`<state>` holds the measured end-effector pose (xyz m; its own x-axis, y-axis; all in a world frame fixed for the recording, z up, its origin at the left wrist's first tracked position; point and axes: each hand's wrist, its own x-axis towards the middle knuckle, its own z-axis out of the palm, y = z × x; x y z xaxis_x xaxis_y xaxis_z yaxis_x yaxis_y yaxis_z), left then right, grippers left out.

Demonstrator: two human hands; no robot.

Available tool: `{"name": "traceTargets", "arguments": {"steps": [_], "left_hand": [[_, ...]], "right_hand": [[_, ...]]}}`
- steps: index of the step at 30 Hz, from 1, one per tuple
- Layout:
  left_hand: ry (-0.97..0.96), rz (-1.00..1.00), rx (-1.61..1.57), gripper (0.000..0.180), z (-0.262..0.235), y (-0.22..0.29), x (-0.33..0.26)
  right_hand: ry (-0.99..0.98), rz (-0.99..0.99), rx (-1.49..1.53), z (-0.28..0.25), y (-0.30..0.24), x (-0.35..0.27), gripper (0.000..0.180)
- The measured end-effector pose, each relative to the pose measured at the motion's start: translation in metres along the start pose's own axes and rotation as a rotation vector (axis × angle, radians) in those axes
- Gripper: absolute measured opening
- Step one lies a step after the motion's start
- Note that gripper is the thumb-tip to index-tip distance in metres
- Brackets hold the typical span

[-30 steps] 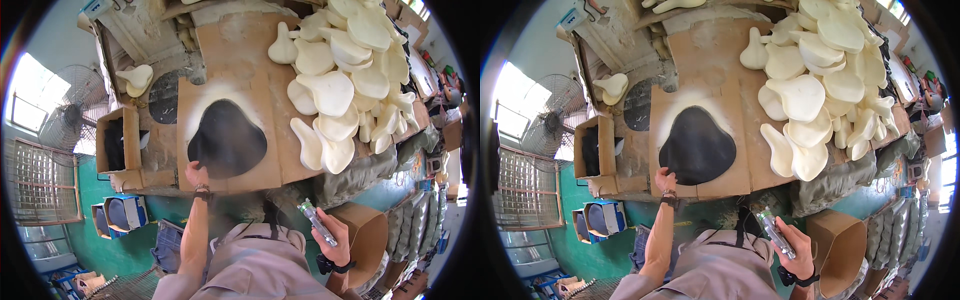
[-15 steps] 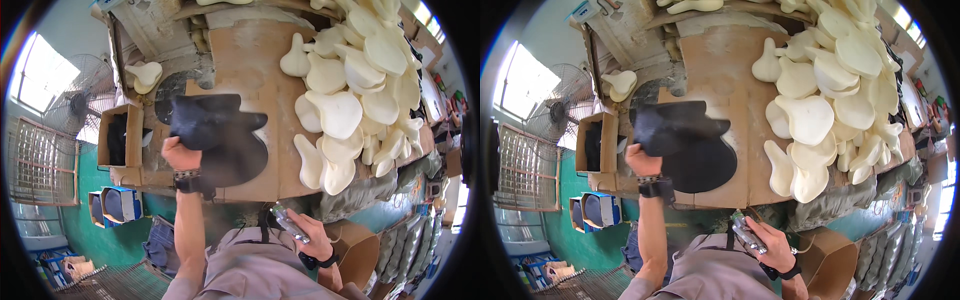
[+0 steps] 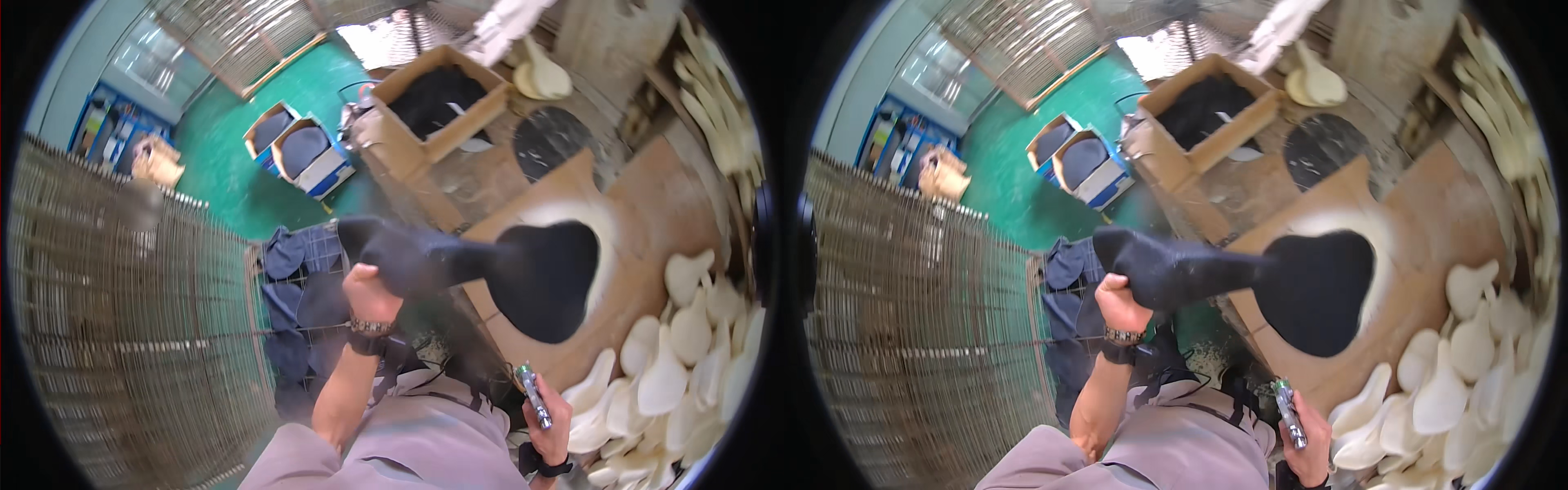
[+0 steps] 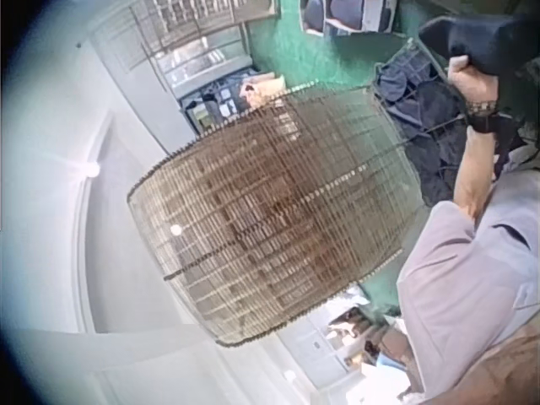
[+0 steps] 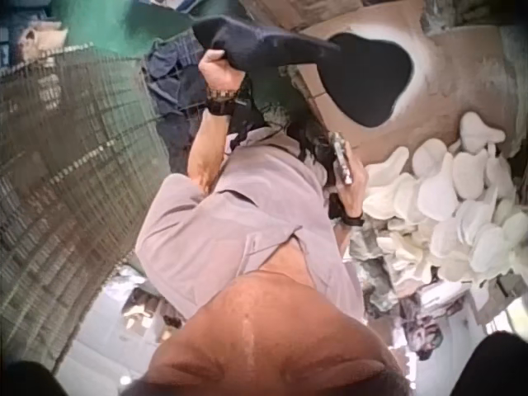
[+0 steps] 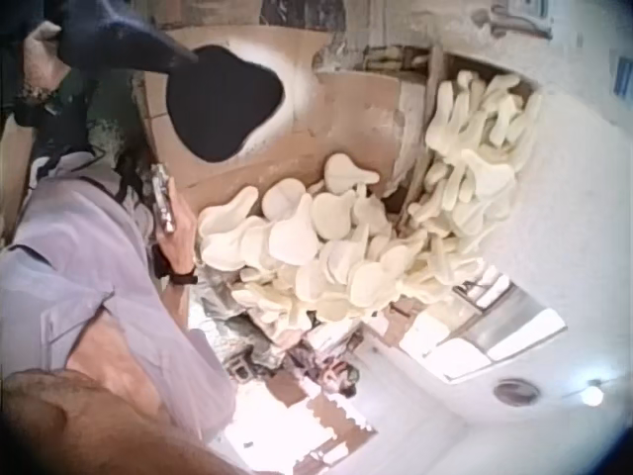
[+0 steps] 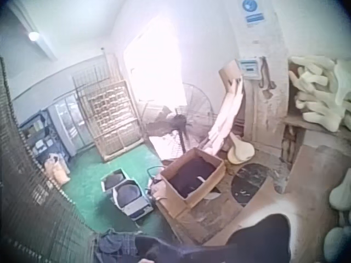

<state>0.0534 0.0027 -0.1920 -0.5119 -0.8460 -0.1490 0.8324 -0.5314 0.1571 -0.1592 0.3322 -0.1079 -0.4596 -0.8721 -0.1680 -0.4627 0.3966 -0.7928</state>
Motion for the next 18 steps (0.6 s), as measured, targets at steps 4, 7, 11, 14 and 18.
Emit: {"name": "traceTargets", "arguments": {"steps": [4,7,11,14,18], "left_hand": [[0.296,0.169,-0.020,0.053,-0.075,0.084,-0.033],[0.510,0.233,-0.025,0.048,-0.123,0.140,-0.025],[0.694,0.248,-0.040,0.039,-0.204,0.206,0.004],[0.760,0.174,0.000,0.041,-0.243,0.257,0.037],[0.769,0.278,-0.063,0.023,-0.332,0.316,0.089]], "right_hand": [[-0.110,-0.023,-0.065,0.042,-0.048,0.044,0.047],[-0.174,0.006,-0.103,0.086,-0.084,0.080,0.045],[-0.248,0.036,-0.163,0.153,-0.129,0.119,0.044],[-0.381,0.141,-0.222,0.209,-0.156,0.151,0.046],[-0.561,0.352,-0.247,0.277,-0.188,0.196,0.047]]}}
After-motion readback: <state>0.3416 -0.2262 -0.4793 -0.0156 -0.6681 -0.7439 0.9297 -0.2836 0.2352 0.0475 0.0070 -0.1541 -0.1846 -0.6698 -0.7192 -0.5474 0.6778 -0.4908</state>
